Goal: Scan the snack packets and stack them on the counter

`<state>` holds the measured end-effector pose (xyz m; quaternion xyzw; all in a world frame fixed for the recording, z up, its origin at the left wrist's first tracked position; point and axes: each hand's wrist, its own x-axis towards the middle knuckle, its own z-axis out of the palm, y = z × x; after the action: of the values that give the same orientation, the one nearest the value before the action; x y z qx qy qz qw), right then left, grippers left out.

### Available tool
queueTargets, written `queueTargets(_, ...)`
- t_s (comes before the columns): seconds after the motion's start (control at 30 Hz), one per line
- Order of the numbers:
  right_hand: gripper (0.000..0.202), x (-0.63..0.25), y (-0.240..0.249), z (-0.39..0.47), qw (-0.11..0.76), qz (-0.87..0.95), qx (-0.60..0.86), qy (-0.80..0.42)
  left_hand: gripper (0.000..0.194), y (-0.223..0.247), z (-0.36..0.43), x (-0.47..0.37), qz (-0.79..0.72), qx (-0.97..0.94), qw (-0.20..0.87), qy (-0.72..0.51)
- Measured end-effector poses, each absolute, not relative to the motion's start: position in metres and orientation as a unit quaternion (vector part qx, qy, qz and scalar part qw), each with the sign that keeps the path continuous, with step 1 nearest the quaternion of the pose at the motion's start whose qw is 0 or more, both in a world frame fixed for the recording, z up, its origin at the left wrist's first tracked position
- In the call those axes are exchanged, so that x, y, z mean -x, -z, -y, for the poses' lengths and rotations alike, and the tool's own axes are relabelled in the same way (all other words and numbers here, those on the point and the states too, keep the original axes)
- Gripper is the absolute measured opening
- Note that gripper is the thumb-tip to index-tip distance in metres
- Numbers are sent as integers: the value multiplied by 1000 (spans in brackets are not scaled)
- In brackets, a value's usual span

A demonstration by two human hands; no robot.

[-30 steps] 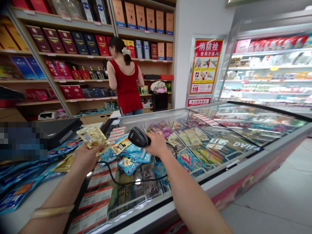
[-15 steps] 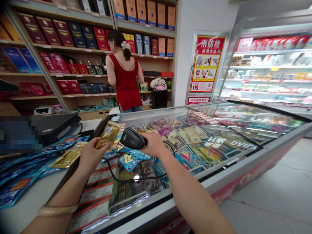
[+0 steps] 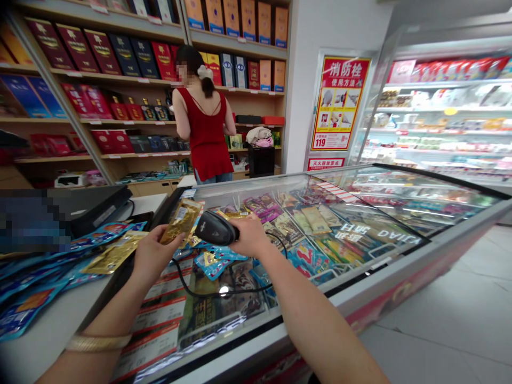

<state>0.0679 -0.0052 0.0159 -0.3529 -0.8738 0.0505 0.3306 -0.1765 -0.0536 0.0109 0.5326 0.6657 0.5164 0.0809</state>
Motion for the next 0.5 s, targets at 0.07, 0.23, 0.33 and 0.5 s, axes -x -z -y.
queueTargets(0.07,19,-68,-15,5,327,874,356,-49,33,-11,54,177,-666,-530,82,-519)
queueTargets(0.23,25,-69,-13,2,331,872,360,-42,35,-9,52,179,-668,-515,99,-528)
queueTargets(0.33,31,-72,-12,-2,347,857,380,-30,39,-8,51,177,-663,-487,114,-557)
queueTargets(0.5,27,-84,-13,-10,390,799,458,-2,44,-10,52,158,-611,-415,248,-627)
